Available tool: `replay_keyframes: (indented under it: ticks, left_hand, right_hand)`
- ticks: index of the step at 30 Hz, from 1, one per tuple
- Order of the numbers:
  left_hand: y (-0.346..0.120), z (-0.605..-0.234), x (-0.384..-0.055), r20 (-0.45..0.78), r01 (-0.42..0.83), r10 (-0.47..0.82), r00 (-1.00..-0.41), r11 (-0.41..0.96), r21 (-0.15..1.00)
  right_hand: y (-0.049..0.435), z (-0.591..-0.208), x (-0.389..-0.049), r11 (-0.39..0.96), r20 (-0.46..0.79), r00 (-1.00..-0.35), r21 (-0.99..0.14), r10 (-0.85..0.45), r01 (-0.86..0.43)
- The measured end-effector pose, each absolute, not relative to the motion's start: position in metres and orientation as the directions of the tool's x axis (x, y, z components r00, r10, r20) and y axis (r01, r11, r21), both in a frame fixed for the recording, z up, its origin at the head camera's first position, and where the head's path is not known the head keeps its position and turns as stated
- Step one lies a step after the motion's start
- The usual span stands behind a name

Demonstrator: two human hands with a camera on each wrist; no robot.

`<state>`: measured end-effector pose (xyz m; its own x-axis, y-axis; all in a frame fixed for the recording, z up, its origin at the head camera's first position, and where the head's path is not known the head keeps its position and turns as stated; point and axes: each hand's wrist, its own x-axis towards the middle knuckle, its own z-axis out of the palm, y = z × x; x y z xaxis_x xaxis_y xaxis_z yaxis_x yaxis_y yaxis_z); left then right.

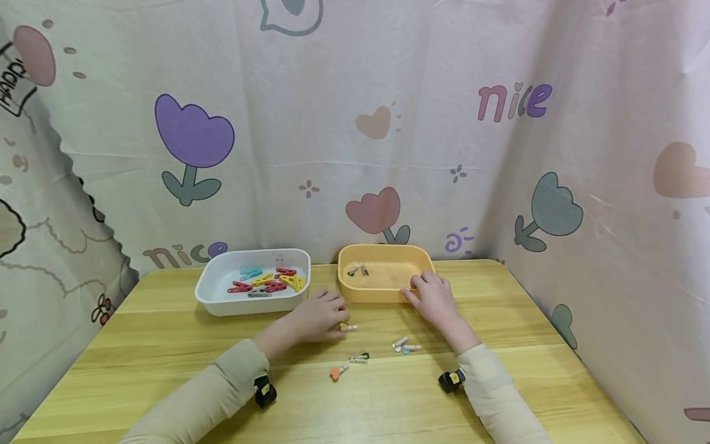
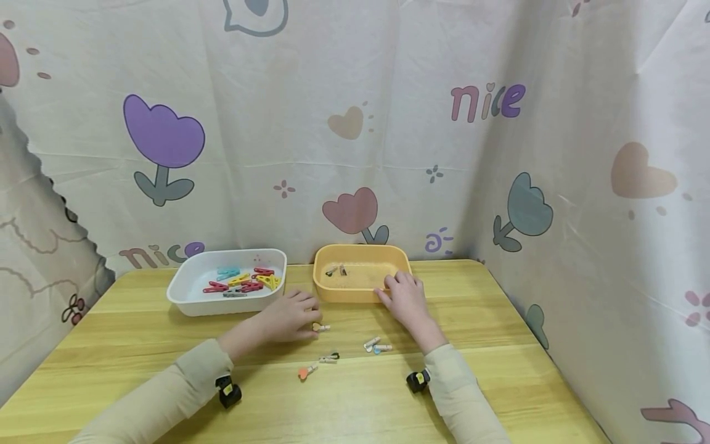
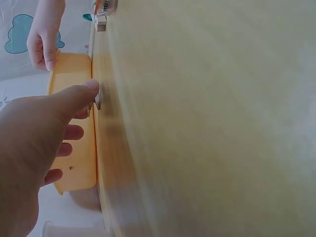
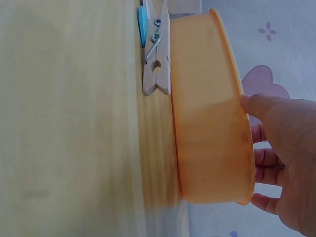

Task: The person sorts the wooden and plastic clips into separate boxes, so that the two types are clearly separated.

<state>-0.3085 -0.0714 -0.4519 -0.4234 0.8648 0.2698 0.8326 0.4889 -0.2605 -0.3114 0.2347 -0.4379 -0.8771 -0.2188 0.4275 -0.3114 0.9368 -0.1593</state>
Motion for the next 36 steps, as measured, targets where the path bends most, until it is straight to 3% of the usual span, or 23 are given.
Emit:
replay_keyframes:
  ticks: [36]
  left_hand:
    - [-0.068, -0.427, -0.306, 0.234, 0.828, 0.826, -0.512, 0.547, -0.121]
  right_hand:
    - [0.235, -0.433, -0.308, 0.938, 0.404, -0.888, -0.163, -0.219, -0.305]
